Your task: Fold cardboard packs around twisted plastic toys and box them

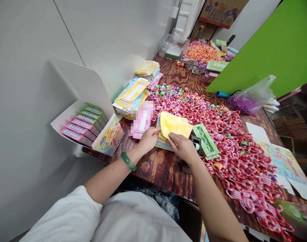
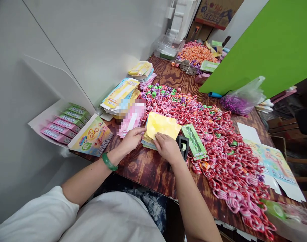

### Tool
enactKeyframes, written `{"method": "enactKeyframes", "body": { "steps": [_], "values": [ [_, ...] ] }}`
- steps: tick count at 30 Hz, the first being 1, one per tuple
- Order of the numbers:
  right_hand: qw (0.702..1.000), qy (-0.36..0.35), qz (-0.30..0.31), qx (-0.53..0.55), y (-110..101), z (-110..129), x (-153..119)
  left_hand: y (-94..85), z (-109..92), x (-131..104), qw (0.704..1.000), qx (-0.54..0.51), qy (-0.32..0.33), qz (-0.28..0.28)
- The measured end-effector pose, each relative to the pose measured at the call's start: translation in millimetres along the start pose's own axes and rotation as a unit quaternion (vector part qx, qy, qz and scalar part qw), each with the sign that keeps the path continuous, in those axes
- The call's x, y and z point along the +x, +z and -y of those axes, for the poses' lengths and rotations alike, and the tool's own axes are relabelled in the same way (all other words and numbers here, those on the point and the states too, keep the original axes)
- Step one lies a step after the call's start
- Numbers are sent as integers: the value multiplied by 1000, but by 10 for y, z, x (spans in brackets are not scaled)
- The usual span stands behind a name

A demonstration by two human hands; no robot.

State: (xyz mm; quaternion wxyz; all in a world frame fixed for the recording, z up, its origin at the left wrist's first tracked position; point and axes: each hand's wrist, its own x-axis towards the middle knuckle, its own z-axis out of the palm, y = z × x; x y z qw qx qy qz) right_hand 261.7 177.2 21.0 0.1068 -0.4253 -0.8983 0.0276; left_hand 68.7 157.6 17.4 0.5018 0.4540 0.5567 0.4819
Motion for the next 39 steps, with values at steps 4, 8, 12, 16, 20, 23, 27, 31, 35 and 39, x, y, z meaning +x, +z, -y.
{"method": "enactKeyframes", "body": {
  "steps": [4, 8, 12, 16, 20, 23, 27, 31, 35, 39],
  "values": [
    [1000, -3, -7, 9, -8, -10, 0, 1, -40, -4, 1000, -2, -4, 1],
    [1000, -6, -17, 8, 0, -24, -2, 4, -76, -22, 1000, -8, -5, 4],
    [999, -23, -39, -5, -13, -4, -21, 27, -125, -35, 995, -80, -39, 33],
    [995, -32, -89, -42, -3, 72, -43, 108, -217, -62, 983, -168, -63, 39],
    [984, 34, -149, -94, -32, 115, 5, 232, -323, -105, 982, -169, -37, 77],
    [971, 106, -204, -72, -245, 122, -6, 231, -426, -90, 987, -141, 25, 75],
    [935, 157, -287, 138, -658, 172, -309, -35, -553, -53, 981, -65, 178, -41],
    [864, 197, -212, 411, -617, 307, -729, -351, -388, -226, 985, -33, 138, 94],
    [781, 244, -201, 539, -92, 527, -926, -431, 107, -574, 989, 0, 102, 103],
    [726, 265, -237, 588, 354, 754, -1010, -369, 483, -827, 983, 19, 154, 96]
  ]
}}
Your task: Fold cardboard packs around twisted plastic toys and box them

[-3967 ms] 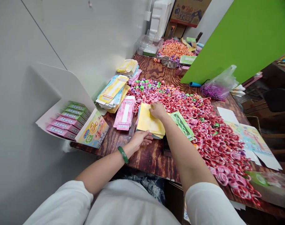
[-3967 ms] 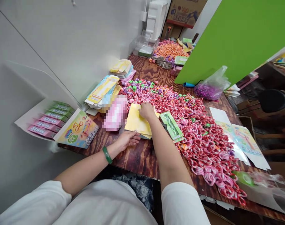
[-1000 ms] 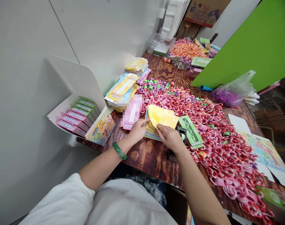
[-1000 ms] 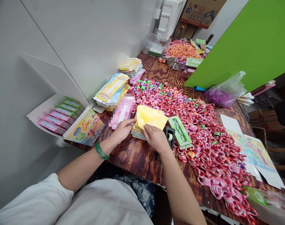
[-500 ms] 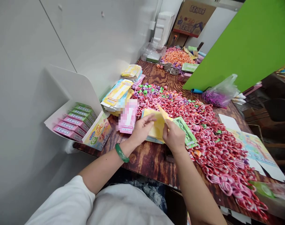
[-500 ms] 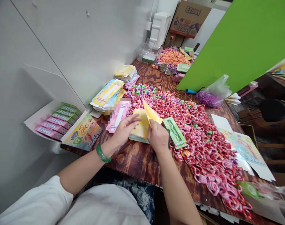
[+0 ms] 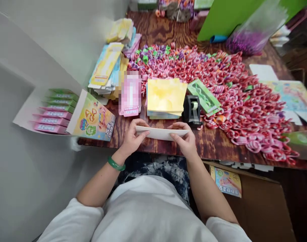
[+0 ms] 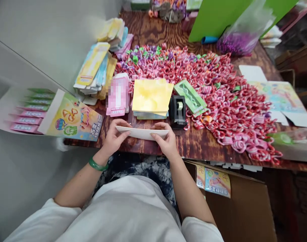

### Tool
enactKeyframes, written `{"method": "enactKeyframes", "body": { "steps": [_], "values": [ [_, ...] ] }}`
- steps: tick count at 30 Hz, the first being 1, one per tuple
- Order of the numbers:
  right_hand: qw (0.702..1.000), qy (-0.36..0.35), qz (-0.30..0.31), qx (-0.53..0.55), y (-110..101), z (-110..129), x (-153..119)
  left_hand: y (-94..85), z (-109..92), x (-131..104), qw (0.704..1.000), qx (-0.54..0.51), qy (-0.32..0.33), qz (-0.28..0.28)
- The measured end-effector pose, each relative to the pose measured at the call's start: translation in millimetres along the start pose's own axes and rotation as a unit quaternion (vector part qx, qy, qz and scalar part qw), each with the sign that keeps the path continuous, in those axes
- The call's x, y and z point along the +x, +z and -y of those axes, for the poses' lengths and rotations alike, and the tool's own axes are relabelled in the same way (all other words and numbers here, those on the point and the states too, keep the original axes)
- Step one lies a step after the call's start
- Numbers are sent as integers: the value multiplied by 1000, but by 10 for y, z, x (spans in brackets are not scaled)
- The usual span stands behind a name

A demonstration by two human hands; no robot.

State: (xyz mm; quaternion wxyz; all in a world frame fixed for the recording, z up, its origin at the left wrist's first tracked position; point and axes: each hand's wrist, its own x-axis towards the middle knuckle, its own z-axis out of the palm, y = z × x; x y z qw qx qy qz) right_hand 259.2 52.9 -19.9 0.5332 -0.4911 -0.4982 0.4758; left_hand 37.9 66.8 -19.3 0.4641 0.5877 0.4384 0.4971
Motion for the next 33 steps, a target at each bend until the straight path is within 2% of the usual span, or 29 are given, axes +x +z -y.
{"method": "enactKeyframes", "body": {
  "steps": [3, 6, 11, 13, 15, 17, 19, 21, 24, 28, 30, 33],
  "values": [
    [1000, -3, -8, 6, 49, -118, -97, 52, 50, -63, 1000, -18, 2, 9],
    [1000, -26, -12, 4, 8, -150, -110, 52, 13, -34, 1000, 10, 1, 1],
    [998, -27, -42, 27, -112, -121, -26, -27, -70, 65, 997, 26, -69, 21],
    [997, 2, -56, 45, -145, -93, 18, -68, -96, 90, 994, 2, -111, 19],
    [997, 58, -29, 42, -167, -87, 64, -112, -100, 102, 984, -32, -174, 36],
    [992, 123, 26, 21, -175, -132, 118, -163, -53, 120, 968, -34, -235, 79],
    [983, 176, 58, -12, -169, -229, 181, -220, 56, 167, 956, 28, -260, 134],
    [976, 200, 62, -56, -158, -342, 247, -270, 203, 253, 947, 118, -249, 166],
    [973, 194, 61, -112, -163, -447, 339, -312, 374, 416, 937, 199, -223, 181],
    [955, 188, 126, -191, -193, -414, 469, -286, 356, 590, 922, 253, -203, 211],
    [936, 190, 173, -241, -193, -377, 543, -244, 287, 653, 897, 306, -186, 259],
    [907, 173, 213, -320, -175, -361, 609, -176, 205, 713, 839, 401, -135, 342]
  ]
}}
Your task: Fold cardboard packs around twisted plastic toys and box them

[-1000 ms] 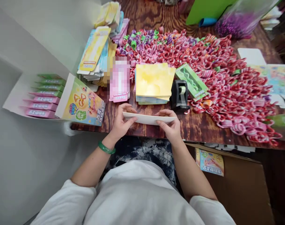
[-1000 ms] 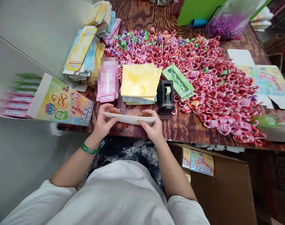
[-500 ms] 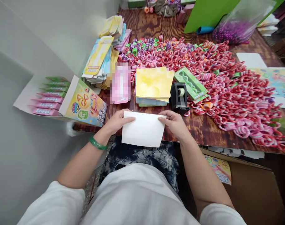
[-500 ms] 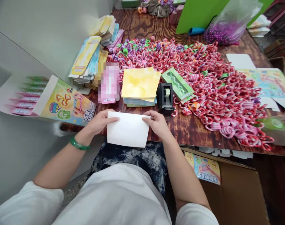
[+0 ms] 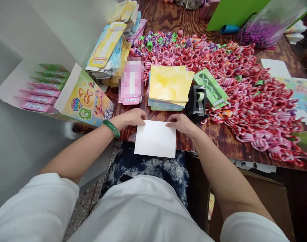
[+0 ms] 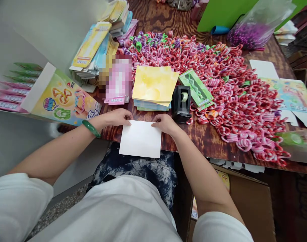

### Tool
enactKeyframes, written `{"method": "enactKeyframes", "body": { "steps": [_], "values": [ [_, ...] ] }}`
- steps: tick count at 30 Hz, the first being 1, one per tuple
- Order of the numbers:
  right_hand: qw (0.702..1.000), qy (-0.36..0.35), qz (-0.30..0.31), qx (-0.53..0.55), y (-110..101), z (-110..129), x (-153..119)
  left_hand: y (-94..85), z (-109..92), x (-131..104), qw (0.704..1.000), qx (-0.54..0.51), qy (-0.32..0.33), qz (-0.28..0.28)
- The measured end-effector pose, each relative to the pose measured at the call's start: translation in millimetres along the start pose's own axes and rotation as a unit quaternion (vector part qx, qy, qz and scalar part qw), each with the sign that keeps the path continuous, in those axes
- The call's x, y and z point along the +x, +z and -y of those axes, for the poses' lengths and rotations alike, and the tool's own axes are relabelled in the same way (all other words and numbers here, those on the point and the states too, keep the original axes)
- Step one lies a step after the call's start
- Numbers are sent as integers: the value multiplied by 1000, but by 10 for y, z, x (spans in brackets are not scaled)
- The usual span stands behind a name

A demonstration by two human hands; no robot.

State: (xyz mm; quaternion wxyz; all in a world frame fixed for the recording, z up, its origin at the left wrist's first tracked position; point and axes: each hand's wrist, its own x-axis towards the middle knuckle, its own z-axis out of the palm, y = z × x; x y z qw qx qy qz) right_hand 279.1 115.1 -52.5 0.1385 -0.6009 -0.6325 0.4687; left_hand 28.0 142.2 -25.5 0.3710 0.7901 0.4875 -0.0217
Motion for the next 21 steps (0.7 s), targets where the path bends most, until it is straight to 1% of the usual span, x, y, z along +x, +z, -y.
{"method": "enactKeyframes", "body": {
  "steps": [1, 2, 3, 4, 6, 8, 9, 11, 12, 13, 14, 15, 17, 19, 20, 21],
  "values": [
    [999, -24, -8, -36, 11, -4, 0, -2, -24, 2, 999, 37, 15, 3],
    [995, -64, -27, -76, 32, -17, -13, 6, -42, -5, 997, 72, 31, -4],
    [984, -116, -53, -124, 61, -40, -39, 27, -56, -23, 993, 105, 51, -19],
    [965, -172, -84, -180, 94, -72, -78, 61, -67, -52, 987, 136, 74, -39],
    [908, -267, -129, -296, 160, -152, -174, 161, -81, -136, 970, 193, 124, -80],
    [856, -323, -130, -382, 206, -230, -264, 284, -87, -230, 947, 246, 173, -114],
    [837, -345, -119, -407, 218, -260, -297, 345, -86, -271, 934, 270, 195, -126],
    [813, -382, -89, -430, 218, -286, -327, 443, -73, -323, 914, 307, 228, -138],
    [808, -390, -74, -435, 210, -280, -326, 476, -61, -334, 907, 317, 239, -141],
    [809, -388, -62, -437, 197, -261, -317, 496, -48, -335, 904, 321, 245, -142],
    [817, -374, -55, -435, 182, -231, -302, 505, -33, -328, 903, 321, 246, -144],
    [834, -349, -51, -424, 166, -192, -284, 503, -19, -315, 905, 317, 242, -147],
    [890, -269, -39, -367, 135, -98, -241, 474, 5, -281, 918, 294, 220, -151],
    [942, -168, 0, -290, 112, 0, -193, 423, 16, -243, 938, 255, 187, -142],
    [957, -122, 29, -262, 105, 45, -168, 394, 15, -223, 949, 233, 168, -132],
    [964, -82, 56, -247, 100, 86, -144, 363, 10, -202, 958, 211, 151, -120]
  ]
}}
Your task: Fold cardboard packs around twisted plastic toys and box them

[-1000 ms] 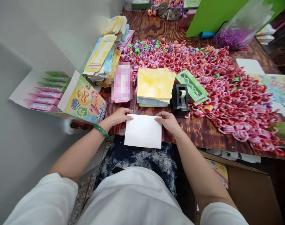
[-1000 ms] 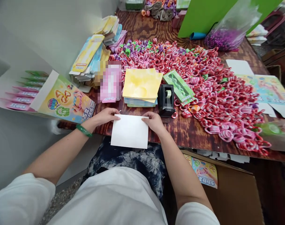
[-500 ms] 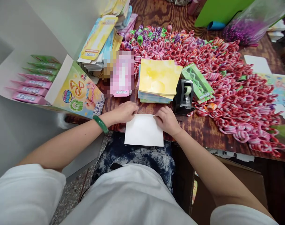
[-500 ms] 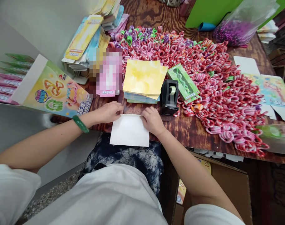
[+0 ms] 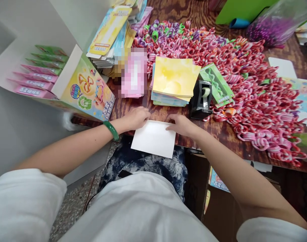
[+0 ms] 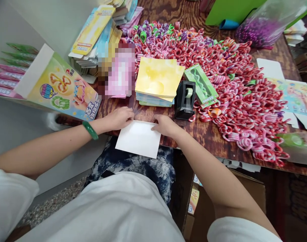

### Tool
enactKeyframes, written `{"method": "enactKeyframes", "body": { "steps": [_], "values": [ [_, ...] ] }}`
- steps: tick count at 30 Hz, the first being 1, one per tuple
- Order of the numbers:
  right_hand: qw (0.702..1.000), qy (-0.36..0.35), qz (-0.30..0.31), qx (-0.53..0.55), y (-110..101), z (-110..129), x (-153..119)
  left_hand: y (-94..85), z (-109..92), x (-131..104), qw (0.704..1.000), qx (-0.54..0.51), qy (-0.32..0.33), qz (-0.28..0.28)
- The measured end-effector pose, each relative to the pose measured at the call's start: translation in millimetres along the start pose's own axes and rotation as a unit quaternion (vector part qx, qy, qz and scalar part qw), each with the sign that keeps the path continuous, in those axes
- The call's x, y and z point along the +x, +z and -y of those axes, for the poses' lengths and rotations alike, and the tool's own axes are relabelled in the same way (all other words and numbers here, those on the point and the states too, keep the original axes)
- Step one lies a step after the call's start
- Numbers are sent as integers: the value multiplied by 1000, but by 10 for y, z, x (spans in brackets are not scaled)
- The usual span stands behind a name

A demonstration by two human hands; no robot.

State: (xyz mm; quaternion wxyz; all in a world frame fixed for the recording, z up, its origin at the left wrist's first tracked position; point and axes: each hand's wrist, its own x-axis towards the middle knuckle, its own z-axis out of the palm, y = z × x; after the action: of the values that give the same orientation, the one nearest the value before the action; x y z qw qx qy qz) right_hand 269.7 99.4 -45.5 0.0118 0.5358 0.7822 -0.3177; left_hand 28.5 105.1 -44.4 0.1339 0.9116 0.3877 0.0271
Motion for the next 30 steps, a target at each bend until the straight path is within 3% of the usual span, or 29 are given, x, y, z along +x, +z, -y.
{"method": "enactKeyframes", "body": {
  "steps": [3, 6, 8, 10, 12, 16, 18, 20, 22, 25, 27, 30],
  "values": [
    [997, 57, 54, 4, -62, 69, 70, -78, 15, 89, 996, -56, -44, 55],
    [995, 73, 68, -2, -122, 119, 82, -151, -11, 169, 984, -89, -80, 134],
    [995, 68, 77, -11, -144, 152, 38, -177, -47, 185, 979, -97, -81, 157],
    [996, 51, 69, -33, -112, 191, -57, -166, -97, 145, 985, -81, -61, 136],
    [995, 3, 18, -94, 1, 235, -198, -110, -160, 46, 996, -35, -21, 83],
    [953, -128, -107, -251, 351, 297, -477, 88, -281, -217, 996, 53, 67, -29],
    [948, -144, -119, -258, 440, 290, -525, 156, -297, -284, 996, 55, 63, -42],
    [965, -111, -110, -209, 400, 263, -501, 144, -278, -280, 999, 30, 32, -27],
    [989, -52, -67, -121, 247, 241, -450, 31, -249, -229, 1000, -13, -1, 1],
    [999, -11, 6, -29, -78, 280, -430, -303, -256, -151, 997, -65, -12, 37],
    [997, -42, -26, -52, -282, 375, -487, -567, -319, -134, 997, -55, -3, 47],
    [963, -124, -153, -182, -462, 556, -642, -852, -472, -178, 999, 32, 17, 4]
  ]
}}
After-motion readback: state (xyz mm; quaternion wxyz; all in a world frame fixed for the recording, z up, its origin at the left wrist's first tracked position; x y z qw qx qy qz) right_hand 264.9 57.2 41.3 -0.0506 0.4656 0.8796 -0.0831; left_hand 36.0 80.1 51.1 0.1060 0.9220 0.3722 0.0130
